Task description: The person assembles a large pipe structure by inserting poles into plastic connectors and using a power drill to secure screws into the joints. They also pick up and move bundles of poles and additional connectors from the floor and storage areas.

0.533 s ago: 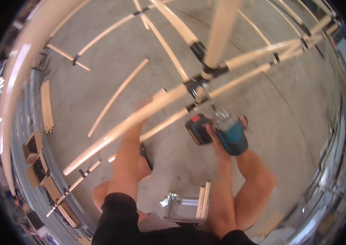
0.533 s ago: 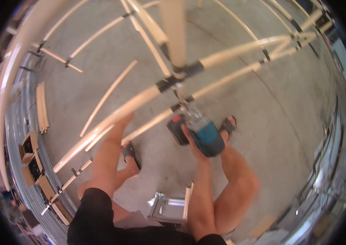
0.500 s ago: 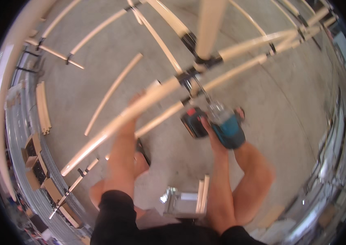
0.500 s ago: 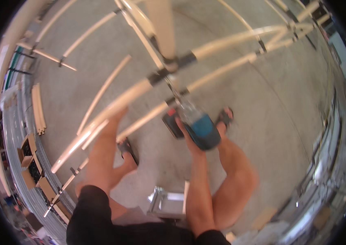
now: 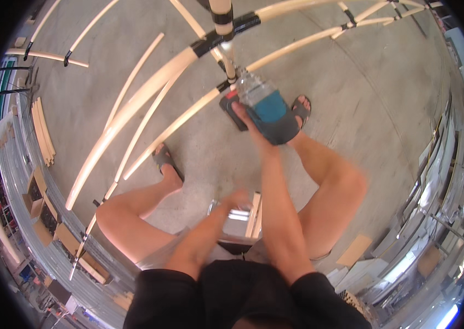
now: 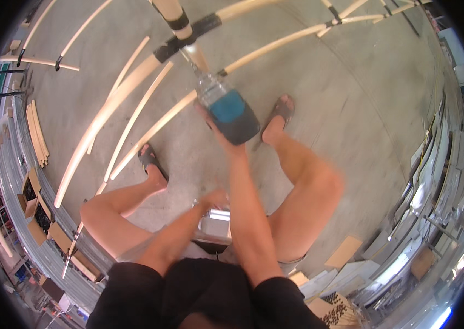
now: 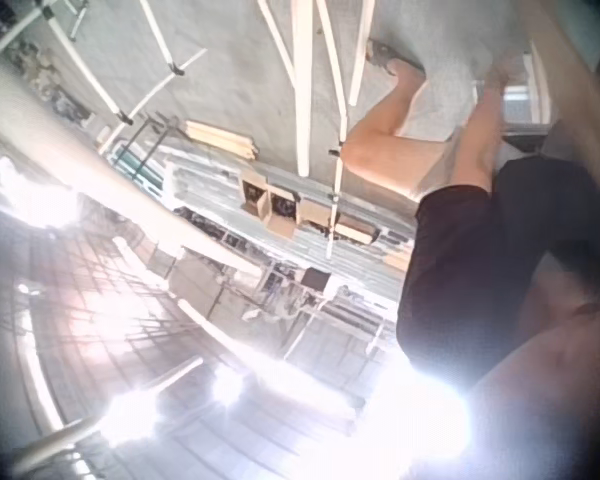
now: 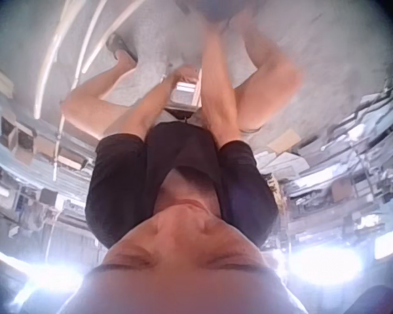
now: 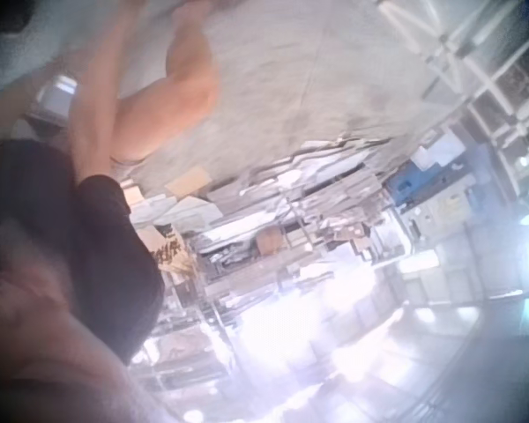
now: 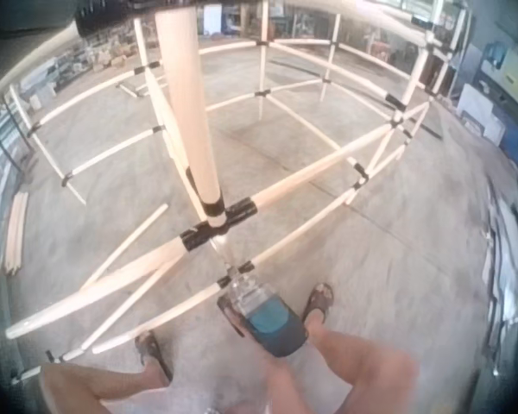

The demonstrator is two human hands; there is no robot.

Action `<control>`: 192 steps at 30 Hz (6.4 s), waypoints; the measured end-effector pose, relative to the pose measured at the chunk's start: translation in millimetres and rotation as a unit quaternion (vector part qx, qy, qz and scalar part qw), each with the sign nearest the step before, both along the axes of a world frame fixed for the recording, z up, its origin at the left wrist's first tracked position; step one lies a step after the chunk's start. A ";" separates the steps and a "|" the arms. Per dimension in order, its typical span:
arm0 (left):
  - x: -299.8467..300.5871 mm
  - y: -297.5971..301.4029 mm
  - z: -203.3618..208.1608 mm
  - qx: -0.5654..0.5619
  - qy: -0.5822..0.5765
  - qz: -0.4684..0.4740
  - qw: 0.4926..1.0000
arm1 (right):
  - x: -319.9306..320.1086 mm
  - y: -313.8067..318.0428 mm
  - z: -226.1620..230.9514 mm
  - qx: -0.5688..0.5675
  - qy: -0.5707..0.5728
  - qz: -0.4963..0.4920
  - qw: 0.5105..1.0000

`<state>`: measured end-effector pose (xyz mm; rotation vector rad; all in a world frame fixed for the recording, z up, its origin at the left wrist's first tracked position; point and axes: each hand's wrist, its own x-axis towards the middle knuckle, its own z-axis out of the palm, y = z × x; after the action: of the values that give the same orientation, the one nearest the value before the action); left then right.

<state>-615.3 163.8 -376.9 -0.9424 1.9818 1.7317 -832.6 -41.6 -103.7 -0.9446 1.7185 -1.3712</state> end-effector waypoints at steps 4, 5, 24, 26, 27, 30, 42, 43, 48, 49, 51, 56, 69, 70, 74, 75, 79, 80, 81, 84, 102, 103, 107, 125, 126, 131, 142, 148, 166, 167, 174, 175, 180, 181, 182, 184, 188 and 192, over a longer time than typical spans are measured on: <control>-43.9 58.3 6.6 0.127 -0.114 0.126 0.977 | 8.8 -2.6 26.7 -0.087 -0.077 0.009 0.993; -49.5 46.0 20.1 0.161 -0.172 0.070 0.969 | 0.7 2.2 29.0 -0.057 -0.037 0.013 0.998; -2.4 -157.8 346.7 0.108 0.235 0.337 0.905 | -66.9 33.1 91.9 -0.084 0.267 -0.101 0.955; -12.2 -169.9 412.2 0.052 0.274 0.408 0.870 | -65.1 16.8 149.7 -0.068 0.224 -0.088 0.968; -12.6 -175.3 441.2 0.020 0.274 0.471 0.838 | -59.9 5.1 179.7 -0.069 0.141 -0.074 0.985; -14.2 -200.1 525.1 -0.114 0.375 0.507 0.768 | -42.7 -9.1 233.3 -0.179 0.117 -0.041 0.976; 76.2 -189.2 733.5 -0.591 0.409 0.357 0.597 | -31.2 -22.4 264.6 -0.234 0.020 -0.037 0.971; 71.4 -189.3 709.1 -0.571 0.396 0.404 0.595 | -41.9 -17.5 261.7 -0.210 0.019 -0.022 0.977; 81.8 -209.8 618.3 -0.517 0.208 0.548 0.624 | -39.6 -36.9 244.0 -0.362 0.213 -0.029 0.907; 74.8 -219.9 630.3 -0.552 0.168 0.528 0.623 | -36.8 -29.7 254.7 -0.379 0.244 -0.030 0.892; 51.8 -235.9 651.9 -0.613 0.129 0.475 0.619 | -58.7 -20.5 261.9 -0.304 0.236 0.005 0.923; 60.6 -285.3 683.3 -0.817 0.145 0.202 0.521 | -101.1 -27.0 291.7 -0.354 0.378 0.034 0.855; 73.5 -298.5 684.9 -0.651 0.030 0.227 0.724 | -26.8 -22.0 287.4 -0.217 0.036 -0.052 0.974; 73.8 -297.9 686.2 -0.649 0.030 0.230 0.725 | -25.8 -22.0 288.8 -0.226 0.036 -0.045 0.972; 78.0 -303.8 681.0 -0.670 0.027 0.217 0.709 | -25.2 -22.0 291.0 -0.224 0.014 -0.037 0.974; 76.5 -302.3 683.0 -0.663 0.039 0.224 0.713 | -26.3 -22.1 291.5 -0.215 0.004 -0.039 0.976; 66.8 -297.3 686.0 -0.627 0.044 0.243 0.739 | -26.7 -18.3 293.0 -0.221 -0.014 -0.042 0.974; 67.2 -297.8 684.9 -0.623 0.050 0.243 0.742 | -28.0 -17.0 292.2 -0.223 -0.016 -0.041 0.974; 70.2 -299.2 682.2 -0.618 0.056 0.243 0.746 | -29.8 -15.4 291.1 -0.225 -0.018 -0.039 0.973; 137.8 -292.5 682.3 -0.600 0.025 0.274 0.751 | -15.0 -14.7 304.3 -0.160 0.026 -0.038 0.986; 310.1 -461.2 307.2 -0.425 -0.274 0.251 0.826 | -17.3 -17.9 288.8 -0.182 0.002 -0.114 0.977; 298.4 -462.9 288.3 -0.406 -0.275 0.251 0.835 | -14.3 -17.5 289.4 -0.187 0.001 -0.109 0.976; 252.8 -458.2 259.5 -0.392 -0.284 0.211 0.849 | -12.2 -15.0 293.7 -0.172 0.018 -0.113 0.978; 112.0 -380.1 605.7 -0.592 -0.070 0.179 0.783 | -16.2 -12.3 292.5 -0.135 0.026 -0.090 0.986; 99.7 -371.3 624.7 -0.608 -0.054 0.161 0.775 | -17.0 -11.2 294.0 -0.145 0.021 -0.080 0.986; 68.5 -354.3 660.5 -0.661 -0.040 0.121 0.740 | -30.2 -7.9 287.0 -0.204 0.021 0.040 0.978; 53.8 -355.5 679.9 -0.696 -0.069 0.083 0.710 | -31.7 -0.8 304.2 -0.217 -0.012 0.062 0.974; 54.6 -379.8 697.9 -0.704 -0.056 0.048 0.707 | -34.5 -6.8 302.7 -0.168 0.014 0.010 0.986; 37.4 -346.9 686.6 -0.742 -0.072 0.106 0.659 | -28.7 -11.4 288.3 -0.211 0.003 -0.013 0.977; 34.9 -345.9 675.3 -0.765 -0.078 0.108 0.630 | -27.5 -12.5 286.6 -0.210 -0.014 -0.012 0.977; 33.5 -348.7 661.1 -0.791 -0.076 0.093 0.599 | -22.9 -12.9 295.4 -0.209 -0.021 0.005 0.978; 32.3 -350.1 666.6 -0.778 -0.062 0.087 0.619 | -24.3 -13.5 292.5 -0.218 -0.020 0.006 0.976; 10.7 -347.1 700.8 -0.519 -0.076 0.134 0.841 | -28.9 -11.1 291.1 -0.188 -0.012 0.006 0.982; 11.6 -350.4 699.7 -0.523 -0.087 0.126 0.839 | -29.2 -11.9 293.5 -0.176 -0.012 0.007 0.984; 13.8 -350.3 695.5 -0.551 -0.083 0.126 0.820 | -29.2 -12.0 294.7 -0.163 -0.012 0.009 0.986; 17.6 -346.4 686.6 -0.606 -0.071 0.127 0.782 | -27.8 -12.1 291.4 -0.191 -0.002 0.013 0.981; 13.3 -341.7 688.3 -0.623 -0.063 0.116 0.771 | -33.8 -20.0 275.9 -0.279 0.102 -0.005 0.955; 13.5 -342.7 692.5 -0.608 -0.074 0.112 0.782 | -50.5 -28.3 272.0 -0.303 0.193 -0.008 0.933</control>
<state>-601.9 -178.9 315.6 -1.6215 2.8809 0.1578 -883.0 -69.9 168.3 -1.6331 1.5853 -1.8732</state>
